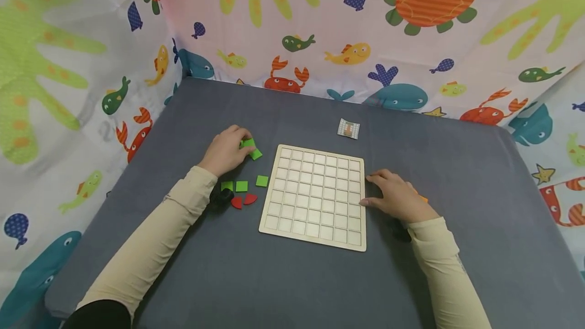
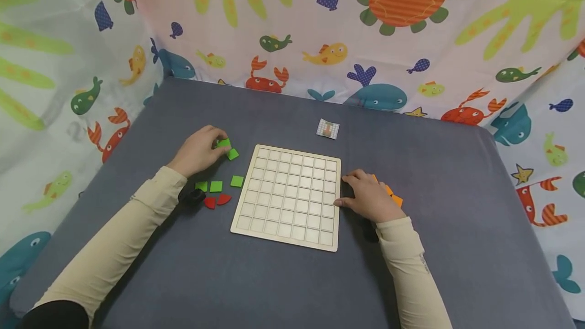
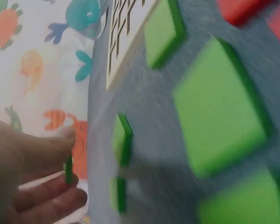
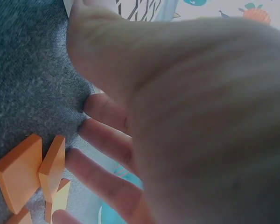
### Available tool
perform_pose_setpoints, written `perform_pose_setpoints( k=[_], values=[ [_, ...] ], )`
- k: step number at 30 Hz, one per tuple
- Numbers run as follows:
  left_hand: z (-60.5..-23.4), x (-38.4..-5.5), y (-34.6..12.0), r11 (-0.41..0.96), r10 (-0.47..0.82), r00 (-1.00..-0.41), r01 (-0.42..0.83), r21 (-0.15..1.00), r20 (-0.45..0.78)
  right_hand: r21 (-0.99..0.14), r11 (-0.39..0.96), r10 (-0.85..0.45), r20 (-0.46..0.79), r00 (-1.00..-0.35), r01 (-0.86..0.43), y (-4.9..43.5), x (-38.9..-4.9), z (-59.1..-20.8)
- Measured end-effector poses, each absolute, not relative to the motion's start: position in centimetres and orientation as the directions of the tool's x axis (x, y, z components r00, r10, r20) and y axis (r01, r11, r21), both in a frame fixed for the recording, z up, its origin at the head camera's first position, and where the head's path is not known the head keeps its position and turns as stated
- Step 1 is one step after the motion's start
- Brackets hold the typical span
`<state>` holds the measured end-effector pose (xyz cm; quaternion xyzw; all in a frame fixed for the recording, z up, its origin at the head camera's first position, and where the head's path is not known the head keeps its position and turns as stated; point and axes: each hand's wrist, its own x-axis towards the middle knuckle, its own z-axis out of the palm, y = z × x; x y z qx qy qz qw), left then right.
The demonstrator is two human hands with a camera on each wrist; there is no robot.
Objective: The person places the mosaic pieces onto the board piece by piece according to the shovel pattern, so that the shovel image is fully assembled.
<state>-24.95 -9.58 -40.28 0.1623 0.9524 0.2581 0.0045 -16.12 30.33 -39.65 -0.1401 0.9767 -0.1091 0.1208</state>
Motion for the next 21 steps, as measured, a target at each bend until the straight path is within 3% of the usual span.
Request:
perform_pose_setpoints(
  k=[11,21],
  values=[
    [-39.3,-26.5,-3.9,0.665,0.536,-0.834,0.513,0.543,0.132,-0.255,0.933,-0.305,-0.189,-0.933,-0.254,30.2,-16.2,-39.3],
    [-39.4,-27.3,-0.5,0.71,0.579,-0.814,0.537,0.456,0.057,-0.257,0.93,-0.313,-0.186,-0.931,-0.261,30.4,-16.2,-39.5]
  ],
)
